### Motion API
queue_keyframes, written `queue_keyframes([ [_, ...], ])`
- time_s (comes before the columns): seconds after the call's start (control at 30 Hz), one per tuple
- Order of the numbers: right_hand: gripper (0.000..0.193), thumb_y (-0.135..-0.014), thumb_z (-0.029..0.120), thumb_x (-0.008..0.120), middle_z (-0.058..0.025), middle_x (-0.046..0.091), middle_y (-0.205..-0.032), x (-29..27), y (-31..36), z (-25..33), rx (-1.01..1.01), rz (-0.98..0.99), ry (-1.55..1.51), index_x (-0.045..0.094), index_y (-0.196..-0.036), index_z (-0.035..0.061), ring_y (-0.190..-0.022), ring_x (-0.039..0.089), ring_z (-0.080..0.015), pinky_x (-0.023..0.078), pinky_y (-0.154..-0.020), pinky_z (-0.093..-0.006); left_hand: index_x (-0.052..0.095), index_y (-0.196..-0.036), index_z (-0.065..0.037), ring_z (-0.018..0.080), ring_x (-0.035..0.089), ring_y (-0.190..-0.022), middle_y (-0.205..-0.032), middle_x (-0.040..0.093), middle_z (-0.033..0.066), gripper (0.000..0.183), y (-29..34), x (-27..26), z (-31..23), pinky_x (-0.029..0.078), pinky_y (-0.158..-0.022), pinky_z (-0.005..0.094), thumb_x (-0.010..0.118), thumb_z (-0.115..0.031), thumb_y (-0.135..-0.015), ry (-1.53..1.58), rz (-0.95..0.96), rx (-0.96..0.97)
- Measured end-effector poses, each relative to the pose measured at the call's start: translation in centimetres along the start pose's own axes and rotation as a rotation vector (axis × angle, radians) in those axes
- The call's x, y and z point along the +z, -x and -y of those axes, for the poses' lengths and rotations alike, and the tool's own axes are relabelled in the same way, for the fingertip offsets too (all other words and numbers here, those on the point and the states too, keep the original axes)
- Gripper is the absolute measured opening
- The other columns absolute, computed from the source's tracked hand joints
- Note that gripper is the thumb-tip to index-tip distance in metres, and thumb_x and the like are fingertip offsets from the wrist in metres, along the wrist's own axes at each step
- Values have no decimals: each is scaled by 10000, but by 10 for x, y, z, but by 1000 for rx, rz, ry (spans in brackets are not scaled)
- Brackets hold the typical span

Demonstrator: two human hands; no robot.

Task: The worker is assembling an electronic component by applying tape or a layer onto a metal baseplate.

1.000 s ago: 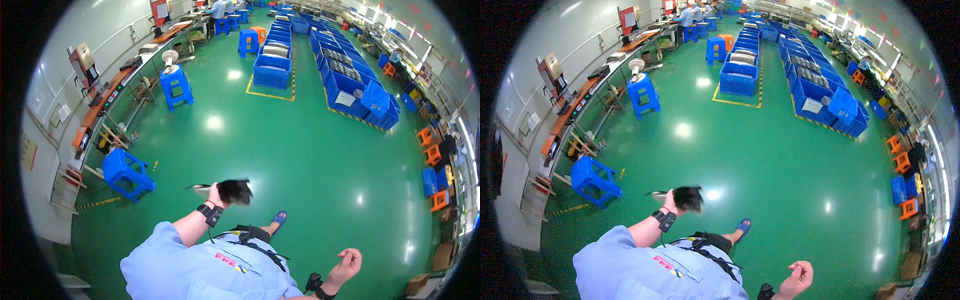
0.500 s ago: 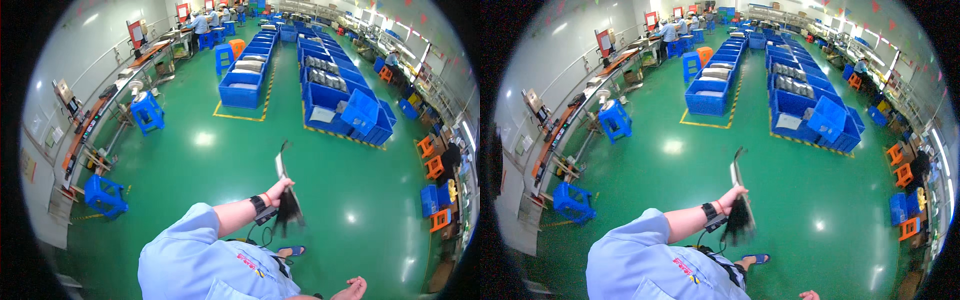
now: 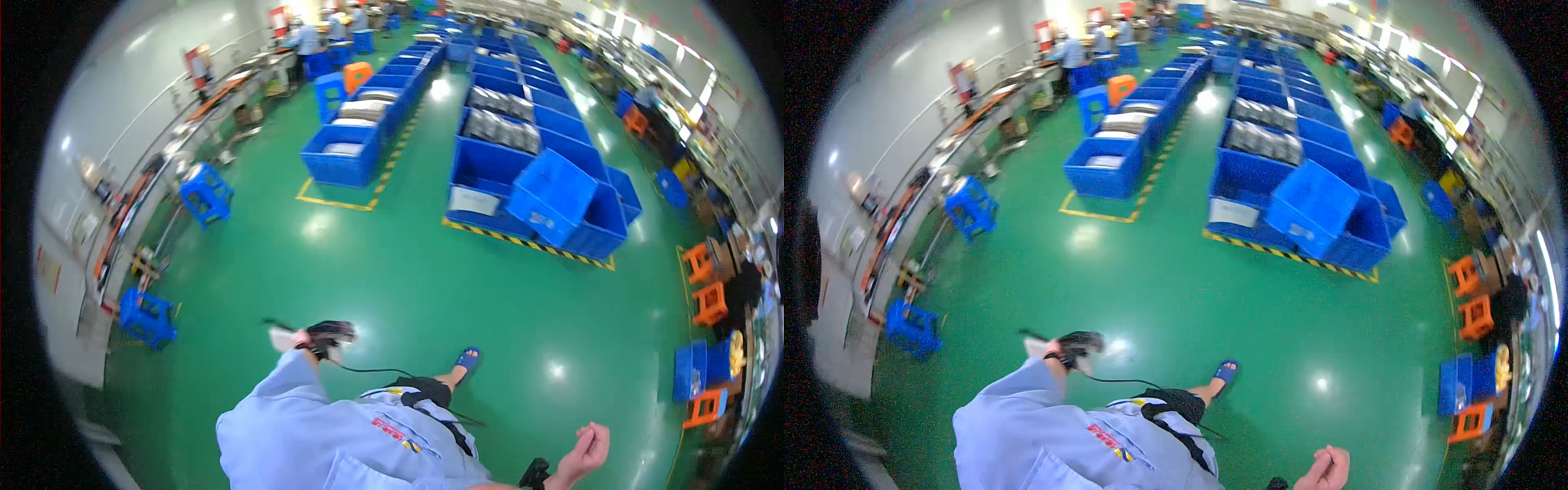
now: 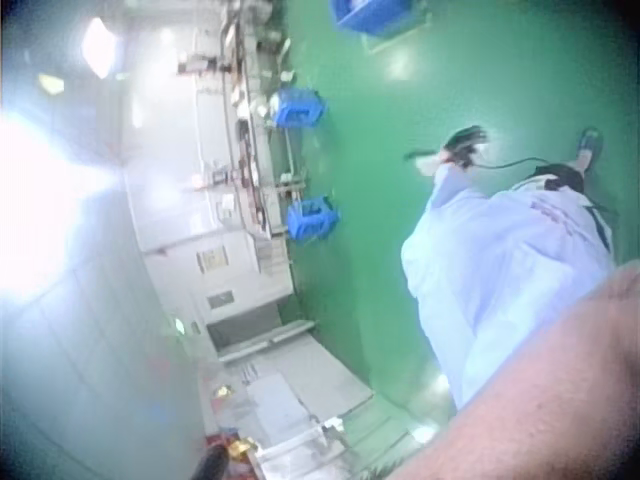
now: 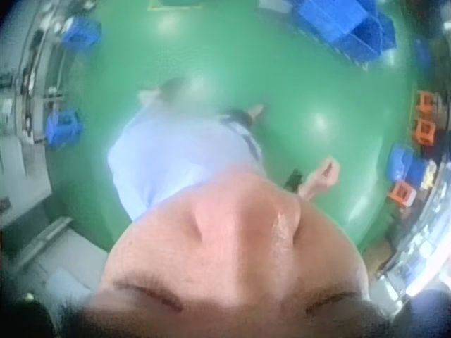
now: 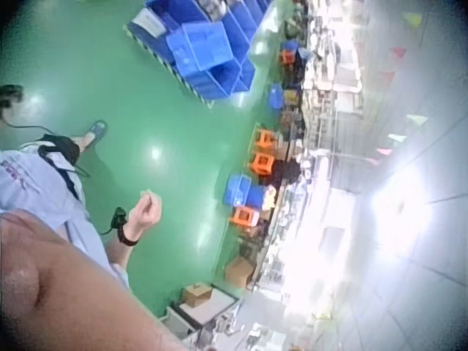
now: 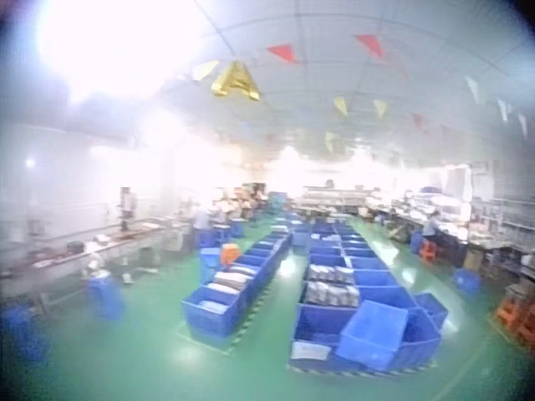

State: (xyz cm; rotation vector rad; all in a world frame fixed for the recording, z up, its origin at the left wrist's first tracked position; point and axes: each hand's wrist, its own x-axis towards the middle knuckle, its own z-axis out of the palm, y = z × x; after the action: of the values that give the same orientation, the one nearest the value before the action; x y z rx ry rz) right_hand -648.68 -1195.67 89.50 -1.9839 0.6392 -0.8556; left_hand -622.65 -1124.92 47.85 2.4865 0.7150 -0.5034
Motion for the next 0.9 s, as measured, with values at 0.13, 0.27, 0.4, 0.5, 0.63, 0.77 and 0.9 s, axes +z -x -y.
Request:
queue_keyframes([
  [0.13, 79, -871, -27, 517, -83, 559, -800, 4, -148, -63, -78, -86, -61, 587, -907, -35, -676, 530, -123, 449, -586, -249, 672, -1050, 8, 281, 663, -946, -1029, 689, 161, 307, -26, 116, -227, 537, -804, 405, 578, -197, -842, 998, 105, -270],
  [0.27, 74, -879, -27, 516, -79, 558, -802, -23, -265, -88, -20, -200, 12, 584, -906, -29, -667, 520, -126, 432, -572, -255, 643, -1114, -7, 298, 635, -1010, -1083, 661, 201, 365, 19, 181, -508, 493, -871, 411, 600, -241, -837, -265, 137, 185],
  [0.4, 65, -885, -19, 527, -64, 550, -769, -71, -384, -155, -59, -228, 43, 590, -902, -20, -662, 515, -129, 407, -556, -256, 547, -1088, 75, 268, 605, -837, -922, 627, 161, 563, 75, 247, -841, 486, -797, 378, 708, -282, -683, 490, 305, 238],
  [0.5, 60, -886, -8, 538, -59, 558, -756, -94, -471, -216, 30, -392, 38, 596, -902, -15, -661, 512, -127, 398, -557, -250, 410, -1257, 23, 364, 555, -1058, -1132, 568, 203, 759, 134, 321, -1032, 452, -914, 461, 743, -240, -628, 51, 1, 800],
  [0.63, 56, -882, 1, 552, -55, 581, -763, -130, -613, -301, 162, -366, 1, 602, -900, -18, -662, 514, -113, 388, -566, -238, 395, -1289, -38, 376, 503, -1149, -1210, 530, 205, 756, 173, 376, -1173, 384, -998, 504, 726, -193, -627, -192, -66, 964],
  [0.77, 47, -874, 0, 563, -51, 580, -750, -159, -801, -347, 94, -232, 46, 604, -889, -19, -648, 518, -108, 374, -557, -233, 453, -1242, -26, 343, 525, -1190, -1219, 571, 204, 721, 176, 434, -1242, 384, -1039, 446, 737, -269, -625, -378, 50, 501],
  [0.9, 36, -850, -7, 580, -71, 581, -728, -178, -977, -410, -48, -171, -17, 610, -866, -18, -629, 537, -139, 400, -559, -248, 437, -1269, 1, 323, 582, -1134, -1219, 591, 202, 738, 54, 549, -1235, 465, -965, 433, 723, -262, -641, -577, 301, 394],
])
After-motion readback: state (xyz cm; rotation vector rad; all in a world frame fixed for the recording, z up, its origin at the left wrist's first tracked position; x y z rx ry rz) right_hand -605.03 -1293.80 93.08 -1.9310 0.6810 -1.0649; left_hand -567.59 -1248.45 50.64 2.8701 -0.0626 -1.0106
